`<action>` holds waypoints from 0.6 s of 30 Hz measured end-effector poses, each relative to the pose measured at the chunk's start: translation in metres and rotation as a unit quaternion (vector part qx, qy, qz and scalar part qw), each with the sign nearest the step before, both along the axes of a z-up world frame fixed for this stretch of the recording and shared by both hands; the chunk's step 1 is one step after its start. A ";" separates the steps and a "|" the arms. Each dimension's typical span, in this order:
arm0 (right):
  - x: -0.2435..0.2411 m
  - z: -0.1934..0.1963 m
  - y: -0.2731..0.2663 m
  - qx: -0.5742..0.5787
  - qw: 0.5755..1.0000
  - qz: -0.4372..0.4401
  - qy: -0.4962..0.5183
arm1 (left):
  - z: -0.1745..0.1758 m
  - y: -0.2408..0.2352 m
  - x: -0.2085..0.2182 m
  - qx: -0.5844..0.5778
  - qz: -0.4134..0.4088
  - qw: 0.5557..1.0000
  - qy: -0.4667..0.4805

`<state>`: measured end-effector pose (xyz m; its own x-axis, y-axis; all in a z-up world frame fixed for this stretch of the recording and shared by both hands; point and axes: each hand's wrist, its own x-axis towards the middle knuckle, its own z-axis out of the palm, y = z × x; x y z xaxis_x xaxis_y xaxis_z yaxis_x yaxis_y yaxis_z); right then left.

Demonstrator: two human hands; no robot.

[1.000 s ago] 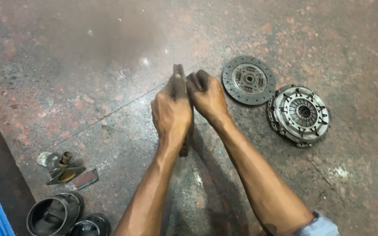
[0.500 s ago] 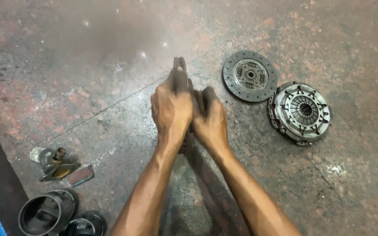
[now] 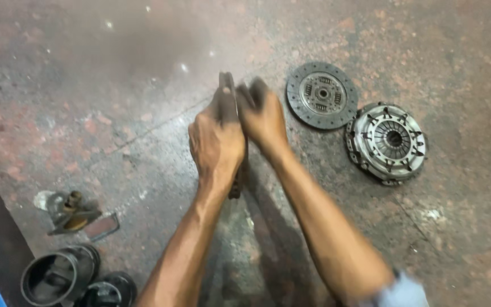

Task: The person scrubs a metal clutch plate with a sanding block on a concrete floor. Two other clutch components lie nearby. The person repeatedly rubs the surface of the plate to remove grime.

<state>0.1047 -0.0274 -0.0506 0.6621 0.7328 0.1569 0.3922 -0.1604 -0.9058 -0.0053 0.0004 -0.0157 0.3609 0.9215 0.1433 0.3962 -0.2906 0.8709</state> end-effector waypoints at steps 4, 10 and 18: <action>-0.008 0.005 -0.009 0.030 0.999 -0.014 -0.031 | 0.008 0.001 0.007 0.042 0.008 0.999 0.001; -0.007 -0.005 -0.005 -0.059 0.996 -0.045 -0.051 | 0.000 -0.007 -0.002 0.159 0.010 0.984 -0.076; -0.044 -0.021 -0.051 0.064 0.957 -0.084 -0.271 | -0.007 -0.006 -0.002 0.080 0.008 0.996 0.034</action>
